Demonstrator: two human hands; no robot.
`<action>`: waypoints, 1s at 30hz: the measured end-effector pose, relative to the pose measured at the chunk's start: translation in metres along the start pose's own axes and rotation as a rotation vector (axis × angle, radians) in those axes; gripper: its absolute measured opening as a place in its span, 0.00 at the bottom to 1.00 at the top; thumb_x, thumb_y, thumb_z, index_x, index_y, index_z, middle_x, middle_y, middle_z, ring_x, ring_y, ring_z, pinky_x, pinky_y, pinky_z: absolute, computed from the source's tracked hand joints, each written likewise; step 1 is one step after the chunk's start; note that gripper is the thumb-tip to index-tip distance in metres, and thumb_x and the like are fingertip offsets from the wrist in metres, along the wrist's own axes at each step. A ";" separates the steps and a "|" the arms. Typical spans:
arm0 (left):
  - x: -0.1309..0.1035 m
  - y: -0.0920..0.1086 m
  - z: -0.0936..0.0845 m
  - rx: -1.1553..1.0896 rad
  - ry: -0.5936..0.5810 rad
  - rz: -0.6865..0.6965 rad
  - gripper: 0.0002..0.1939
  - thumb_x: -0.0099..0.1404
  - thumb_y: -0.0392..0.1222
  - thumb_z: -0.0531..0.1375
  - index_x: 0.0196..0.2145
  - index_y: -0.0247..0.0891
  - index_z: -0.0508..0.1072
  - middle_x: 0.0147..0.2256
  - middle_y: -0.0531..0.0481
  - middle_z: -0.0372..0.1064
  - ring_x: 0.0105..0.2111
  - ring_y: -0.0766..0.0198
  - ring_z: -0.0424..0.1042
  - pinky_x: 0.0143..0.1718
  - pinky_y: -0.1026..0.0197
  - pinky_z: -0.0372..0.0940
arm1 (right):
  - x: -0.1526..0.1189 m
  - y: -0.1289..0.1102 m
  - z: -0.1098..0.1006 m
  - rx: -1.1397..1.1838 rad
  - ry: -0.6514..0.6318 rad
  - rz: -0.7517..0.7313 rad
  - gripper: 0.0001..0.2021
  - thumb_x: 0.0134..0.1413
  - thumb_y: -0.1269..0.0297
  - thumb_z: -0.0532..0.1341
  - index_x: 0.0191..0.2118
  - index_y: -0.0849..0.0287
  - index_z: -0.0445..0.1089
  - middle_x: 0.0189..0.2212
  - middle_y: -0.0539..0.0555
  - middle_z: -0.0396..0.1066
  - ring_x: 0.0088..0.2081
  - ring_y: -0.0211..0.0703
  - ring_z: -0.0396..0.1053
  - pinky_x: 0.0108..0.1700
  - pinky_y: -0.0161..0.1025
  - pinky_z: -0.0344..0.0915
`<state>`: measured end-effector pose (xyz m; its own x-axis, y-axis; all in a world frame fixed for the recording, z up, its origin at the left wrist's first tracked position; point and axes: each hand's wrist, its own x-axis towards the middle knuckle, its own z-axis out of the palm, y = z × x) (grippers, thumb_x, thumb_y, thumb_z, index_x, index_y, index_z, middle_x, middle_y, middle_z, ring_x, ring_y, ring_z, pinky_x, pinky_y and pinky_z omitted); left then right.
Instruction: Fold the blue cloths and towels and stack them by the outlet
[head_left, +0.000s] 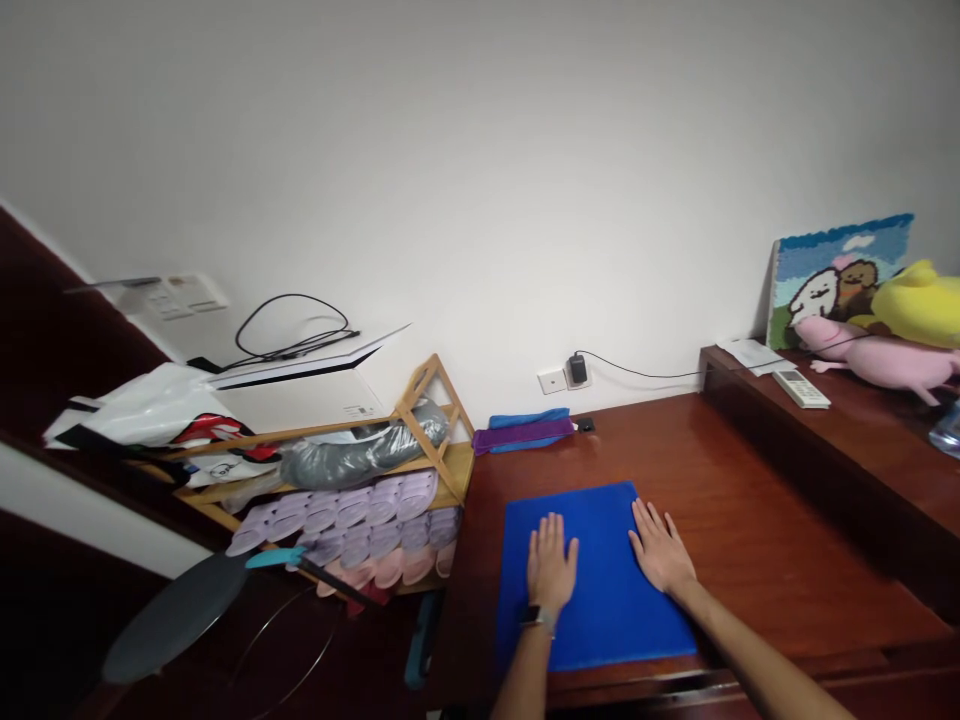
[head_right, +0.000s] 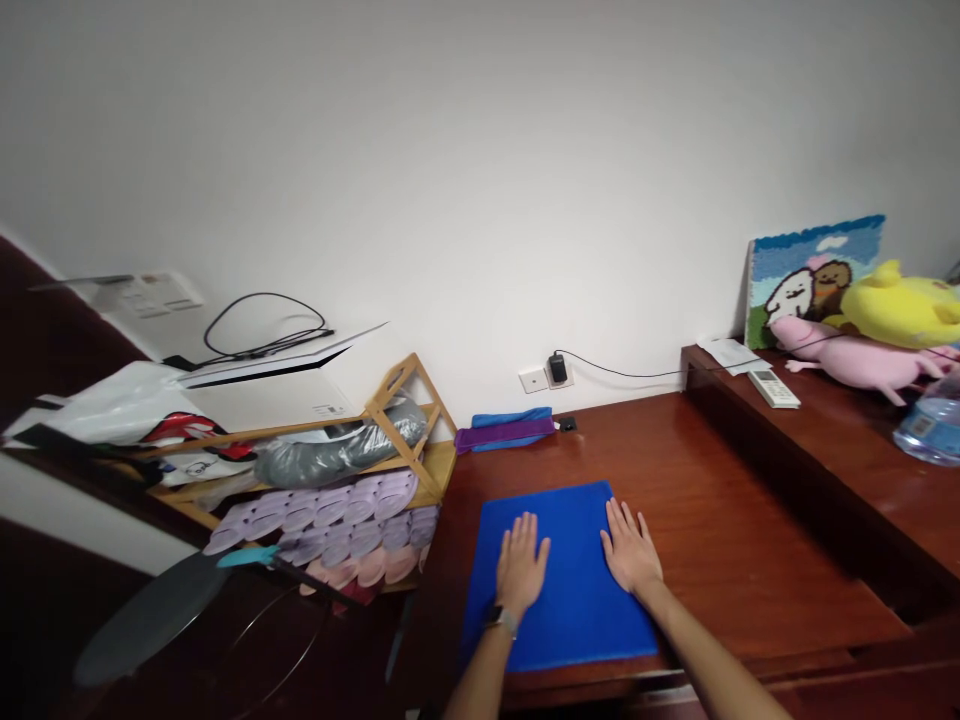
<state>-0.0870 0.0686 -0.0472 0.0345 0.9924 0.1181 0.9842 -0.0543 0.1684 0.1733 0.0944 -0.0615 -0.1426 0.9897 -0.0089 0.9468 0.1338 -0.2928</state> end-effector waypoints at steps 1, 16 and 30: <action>-0.003 -0.024 -0.006 0.030 0.014 -0.064 0.33 0.79 0.54 0.42 0.75 0.40 0.54 0.74 0.42 0.51 0.74 0.48 0.51 0.73 0.38 0.51 | 0.000 0.000 0.000 -0.003 -0.003 0.001 0.35 0.73 0.51 0.37 0.78 0.61 0.44 0.77 0.54 0.43 0.78 0.50 0.39 0.77 0.56 0.36; -0.015 -0.101 0.006 0.160 0.181 -0.142 0.33 0.78 0.51 0.42 0.73 0.35 0.60 0.72 0.43 0.55 0.73 0.51 0.55 0.73 0.42 0.51 | 0.065 -0.021 -0.025 0.008 0.020 0.028 0.33 0.73 0.53 0.40 0.78 0.59 0.46 0.77 0.56 0.44 0.77 0.52 0.40 0.76 0.58 0.36; 0.049 0.050 -0.017 0.040 0.117 0.287 0.29 0.79 0.43 0.43 0.73 0.34 0.60 0.73 0.42 0.54 0.74 0.53 0.52 0.74 0.43 0.52 | 0.066 -0.010 -0.009 0.013 0.035 0.034 0.33 0.73 0.56 0.39 0.77 0.61 0.45 0.77 0.55 0.43 0.77 0.54 0.39 0.76 0.60 0.38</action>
<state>-0.0386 0.1130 -0.0163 0.2943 0.9176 0.2672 0.9433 -0.3239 0.0732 0.1573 0.1589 -0.0507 -0.1002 0.9949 0.0145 0.9470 0.0998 -0.3054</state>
